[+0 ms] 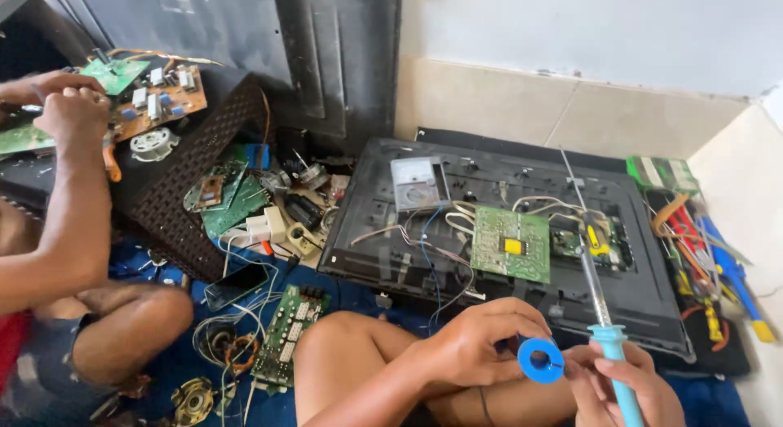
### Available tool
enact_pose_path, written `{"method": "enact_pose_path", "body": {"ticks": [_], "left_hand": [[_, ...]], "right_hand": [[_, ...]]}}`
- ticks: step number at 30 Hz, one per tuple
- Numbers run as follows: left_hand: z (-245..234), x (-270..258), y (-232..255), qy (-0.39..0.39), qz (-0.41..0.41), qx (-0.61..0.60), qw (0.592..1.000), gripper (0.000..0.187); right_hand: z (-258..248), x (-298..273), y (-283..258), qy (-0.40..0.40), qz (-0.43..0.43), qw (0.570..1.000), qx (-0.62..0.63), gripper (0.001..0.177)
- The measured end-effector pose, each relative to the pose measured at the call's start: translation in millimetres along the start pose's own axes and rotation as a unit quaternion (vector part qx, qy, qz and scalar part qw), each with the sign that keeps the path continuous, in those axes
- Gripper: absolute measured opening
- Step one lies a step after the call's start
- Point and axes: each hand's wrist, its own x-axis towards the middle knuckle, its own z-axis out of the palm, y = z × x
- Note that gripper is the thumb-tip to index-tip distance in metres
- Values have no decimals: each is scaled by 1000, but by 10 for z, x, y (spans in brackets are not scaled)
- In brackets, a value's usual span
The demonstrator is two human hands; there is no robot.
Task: Soldering components on a circuit board inside a television
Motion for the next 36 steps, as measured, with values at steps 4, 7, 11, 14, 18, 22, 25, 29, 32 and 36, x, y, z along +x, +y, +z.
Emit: {"method": "enact_pose_path", "body": {"ticks": [4, 7, 11, 14, 18, 22, 25, 29, 32, 36], "left_hand": [[246, -127, 218, 40, -16, -4, 999, 22], [393, -295, 227, 87, -60, 18, 994, 25], [517, -374, 201, 174, -53, 8, 983, 25], [647, -399, 244, 222, -45, 9, 974, 25], [733, -315, 221, 262, -10, 41, 964, 30], [811, -272, 300, 273, -3, 38, 961, 28], [874, -276, 325, 266, 9, 18, 964, 27], [932, -278, 365, 247, -16, -3, 969, 26], [925, -318, 409, 210, -41, -5, 977, 26], [868, -338, 515, 140, -99, -27, 985, 30]], "right_hand": [[-116, -37, 265, 17, -57, 996, 59, 37], [-99, -246, 458, -105, 233, 962, 93, 33], [-7, -427, 446, -29, 41, 961, 272, 30], [-220, -345, 189, -64, 39, 949, 306, 20], [-255, -130, -66, 21, -88, 931, 354, 36], [-352, -205, -112, 27, -65, 922, 381, 35], [-357, -265, -90, 31, -65, 926, 371, 34], [-346, -286, 12, 46, -61, 929, 363, 39], [-314, -351, 158, 42, -61, 923, 378, 43], [-284, -386, 230, 20, -68, 909, 411, 51]]}}
